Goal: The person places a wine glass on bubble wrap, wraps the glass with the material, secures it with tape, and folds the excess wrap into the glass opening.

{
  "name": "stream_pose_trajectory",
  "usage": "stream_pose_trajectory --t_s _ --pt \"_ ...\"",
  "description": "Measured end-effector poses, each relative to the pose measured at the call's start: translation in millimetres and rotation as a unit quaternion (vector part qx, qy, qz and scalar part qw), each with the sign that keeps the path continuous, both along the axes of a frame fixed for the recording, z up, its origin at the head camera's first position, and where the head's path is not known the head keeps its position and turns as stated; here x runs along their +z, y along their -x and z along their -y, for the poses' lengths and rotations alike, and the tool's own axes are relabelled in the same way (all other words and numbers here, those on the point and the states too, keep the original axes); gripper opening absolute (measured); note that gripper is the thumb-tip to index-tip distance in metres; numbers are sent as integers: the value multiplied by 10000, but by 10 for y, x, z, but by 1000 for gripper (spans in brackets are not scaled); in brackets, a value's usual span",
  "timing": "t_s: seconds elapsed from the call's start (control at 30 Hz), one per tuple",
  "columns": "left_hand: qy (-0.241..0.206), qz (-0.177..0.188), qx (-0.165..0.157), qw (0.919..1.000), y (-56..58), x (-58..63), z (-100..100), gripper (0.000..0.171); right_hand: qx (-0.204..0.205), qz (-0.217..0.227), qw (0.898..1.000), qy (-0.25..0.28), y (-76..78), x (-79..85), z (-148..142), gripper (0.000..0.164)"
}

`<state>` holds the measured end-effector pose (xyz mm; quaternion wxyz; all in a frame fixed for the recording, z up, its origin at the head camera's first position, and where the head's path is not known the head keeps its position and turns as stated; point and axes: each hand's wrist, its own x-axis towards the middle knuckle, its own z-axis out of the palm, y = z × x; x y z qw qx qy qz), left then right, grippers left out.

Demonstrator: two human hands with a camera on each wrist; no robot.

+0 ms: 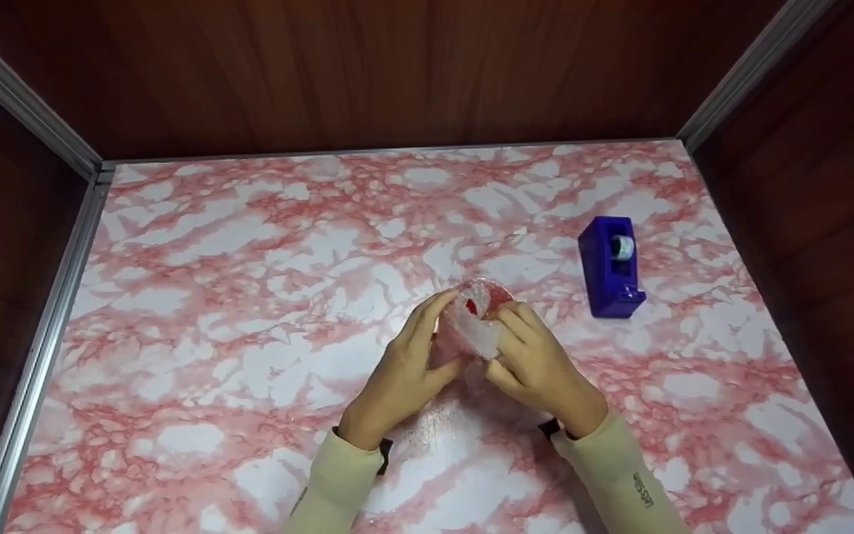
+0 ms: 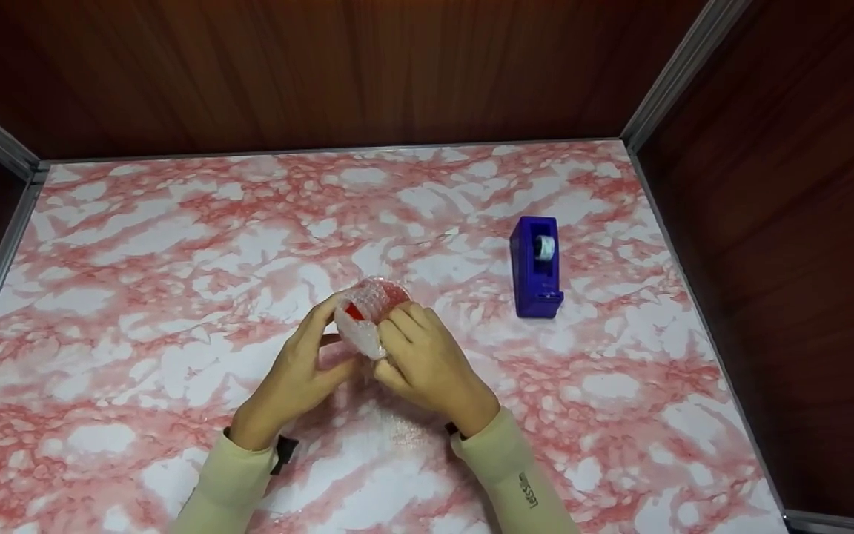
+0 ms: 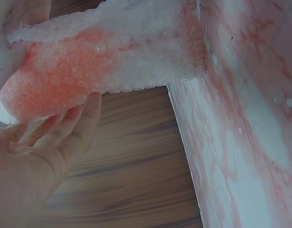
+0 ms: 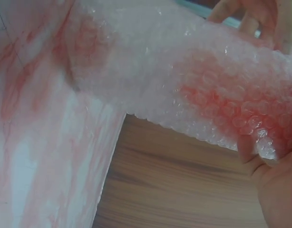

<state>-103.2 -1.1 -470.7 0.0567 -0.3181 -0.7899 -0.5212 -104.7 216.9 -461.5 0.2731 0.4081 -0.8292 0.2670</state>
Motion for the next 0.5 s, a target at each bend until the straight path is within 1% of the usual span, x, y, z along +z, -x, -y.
stream_pose_trajectory --t_s 0.03,0.1,0.17,0.37,0.5 --pt "3 10 -16 10000 1 1 1 79 9 -96 9999 54 -5 -1 -4 11" --pt "11 27 -38 10000 7 -1 1 79 31 -249 9995 180 -14 -1 -11 7" --pt "27 44 -42 10000 10 -2 5 80 42 -367 9988 333 -27 1 -18 11" --pt "113 14 -41 9999 12 -4 30 80 66 -541 9956 756 -67 3 -41 13" --pt "100 -108 -54 9999 21 -7 47 83 164 -622 9930 986 -78 24 -67 21"
